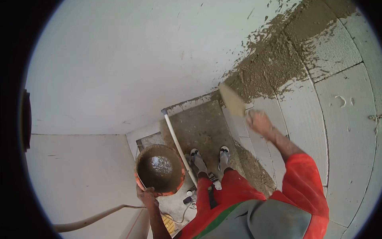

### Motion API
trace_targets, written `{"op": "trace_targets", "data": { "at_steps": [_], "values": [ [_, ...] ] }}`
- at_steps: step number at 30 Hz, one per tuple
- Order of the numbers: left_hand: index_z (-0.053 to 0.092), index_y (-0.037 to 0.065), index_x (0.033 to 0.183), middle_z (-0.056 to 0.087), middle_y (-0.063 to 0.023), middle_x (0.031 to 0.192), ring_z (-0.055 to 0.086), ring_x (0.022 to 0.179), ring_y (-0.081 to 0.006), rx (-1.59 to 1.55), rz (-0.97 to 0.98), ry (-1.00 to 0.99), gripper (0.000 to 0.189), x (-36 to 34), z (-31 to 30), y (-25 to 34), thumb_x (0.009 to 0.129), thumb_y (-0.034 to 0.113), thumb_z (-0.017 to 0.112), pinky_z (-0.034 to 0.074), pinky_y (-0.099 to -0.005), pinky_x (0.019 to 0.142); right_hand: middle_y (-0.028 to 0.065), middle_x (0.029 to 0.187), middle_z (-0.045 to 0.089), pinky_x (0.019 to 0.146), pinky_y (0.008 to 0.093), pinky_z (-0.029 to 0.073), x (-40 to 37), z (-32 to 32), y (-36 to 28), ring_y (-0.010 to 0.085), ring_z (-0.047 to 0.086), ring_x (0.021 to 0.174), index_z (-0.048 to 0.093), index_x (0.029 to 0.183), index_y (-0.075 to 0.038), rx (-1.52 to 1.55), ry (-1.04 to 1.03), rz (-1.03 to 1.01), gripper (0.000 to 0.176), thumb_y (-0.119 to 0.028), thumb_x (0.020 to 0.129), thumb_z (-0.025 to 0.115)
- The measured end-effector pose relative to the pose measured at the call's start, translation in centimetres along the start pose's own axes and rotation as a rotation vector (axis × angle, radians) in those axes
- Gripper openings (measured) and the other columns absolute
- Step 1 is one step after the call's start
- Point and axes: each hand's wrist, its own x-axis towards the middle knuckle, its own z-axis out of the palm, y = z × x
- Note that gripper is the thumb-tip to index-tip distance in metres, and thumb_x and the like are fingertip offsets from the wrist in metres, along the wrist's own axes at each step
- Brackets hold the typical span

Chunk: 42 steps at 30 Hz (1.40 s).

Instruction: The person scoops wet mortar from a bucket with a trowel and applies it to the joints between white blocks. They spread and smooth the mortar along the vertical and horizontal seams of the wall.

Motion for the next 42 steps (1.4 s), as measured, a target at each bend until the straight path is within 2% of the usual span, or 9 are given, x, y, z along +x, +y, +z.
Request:
{"op": "trace_targets", "data": {
  "at_steps": [3,10,15,18,25,35,38,40,42],
  "values": [
    [0.046,-0.004,0.121,0.058,-0.014,0.082,0.051,0.037,-0.0193,-0.026,0.011,-0.069,0.053,0.5,0.5,-1.5,0.068,-0.004,0.046,0.05,-0.0313,0.034,0.0233,0.085,0.065,0.082,0.05,0.049,-5.1,0.0,-3.9,0.0404,0.063,0.08,0.063,0.088,0.003,-0.032,-0.137,0.047,0.03,-0.026,0.086,0.056],
    [0.046,-0.004,0.131,0.06,-0.0138,0.093,0.059,0.05,-0.0176,0.097,0.12,-0.101,0.062,0.0,4.9,-1.2,0.069,-0.003,0.047,0.049,-0.0285,0.038,0.0216,0.088,0.058,0.067,0.0491,0.054,-6.8,1.9,-12.5,0.039,0.064,0.08,0.059,0.095,0.005,-0.169,-0.171,-0.596,0.026,-0.013,0.076,0.06],
    [0.052,-0.007,0.116,0.06,-0.0121,0.08,0.055,0.043,-0.0176,0.116,0.076,-0.248,0.049,-2.3,8.9,1.9,0.067,-0.005,0.05,0.046,-0.0283,0.036,0.0238,0.087,0.06,0.057,0.047,0.053,-3.1,2.7,-17.0,0.0364,0.066,0.077,0.056,0.09,0.003,-0.399,0.008,-0.551,0.021,-0.01,0.074,0.059],
    [0.052,-0.008,0.115,0.059,-0.0104,0.076,0.053,0.041,-0.0169,0.173,0.055,-0.307,0.048,-3.1,10.3,2.6,0.067,-0.005,0.051,0.045,-0.0283,0.035,0.0237,0.09,0.062,0.066,0.0475,0.053,-2.0,4.9,-14.9,0.0371,0.065,0.087,0.055,0.097,0.002,-0.342,-0.231,-0.44,0.024,-0.013,0.079,0.059],
    [0.051,-0.007,0.119,0.058,-0.0114,0.075,0.052,0.041,-0.0183,0.054,0.028,-0.334,0.047,-2.9,11.1,3.3,0.072,-0.007,0.054,0.046,-0.029,0.037,0.0196,0.096,0.064,0.082,0.05,0.048,-8.0,4.0,-11.2,0.0388,0.062,0.094,0.05,0.111,-0.001,-0.031,-0.185,-0.165,0.032,-0.023,0.087,0.053],
    [0.043,-0.005,0.132,0.061,-0.0148,0.083,0.054,0.038,-0.0197,-0.091,-0.083,-0.137,0.062,-1.6,5.6,4.3,0.07,-0.003,0.049,0.049,-0.0291,0.037,0.0146,0.1,0.065,0.078,0.0427,0.052,-7.9,-2.8,-15.5,0.0311,0.065,0.087,0.062,0.102,-0.004,0.196,-0.21,-0.544,0.028,-0.026,0.085,0.063],
    [0.042,-0.004,0.134,0.061,-0.0143,0.083,0.052,0.037,-0.019,-0.083,0.036,-0.071,0.066,-1.6,3.4,5.1,0.069,-0.004,0.046,0.049,-0.029,0.037,0.0116,0.087,0.067,0.067,0.0373,0.055,-7.0,-7.2,-15.3,0.0233,0.067,0.073,0.063,0.102,-0.002,0.551,-0.651,-0.17,0.034,-0.029,0.084,0.069],
    [0.046,-0.003,0.13,0.062,-0.014,0.09,0.054,0.042,-0.0172,-0.1,0.117,-0.011,0.062,-1.1,2.7,5.5,0.068,-0.005,0.048,0.047,-0.0267,0.037,0.0126,0.097,0.066,0.062,0.0339,0.055,-4.7,-7.6,-10.8,0.0186,0.066,0.084,0.063,0.105,0.0,0.921,-0.697,0.183,0.038,-0.028,0.082,0.074],
    [0.046,-0.003,0.131,0.061,-0.0128,0.09,0.053,0.044,-0.0155,0.001,0.11,0.085,0.066,0.5,0.7,3.2,0.066,-0.007,0.046,0.045,-0.0265,0.035,0.0156,0.082,0.068,0.061,0.0381,0.055,0.8,-9.0,-5.0,0.0266,0.067,0.071,0.065,0.099,0.001,0.679,-0.466,0.357,0.036,-0.032,0.084,0.07]
  ]
}}
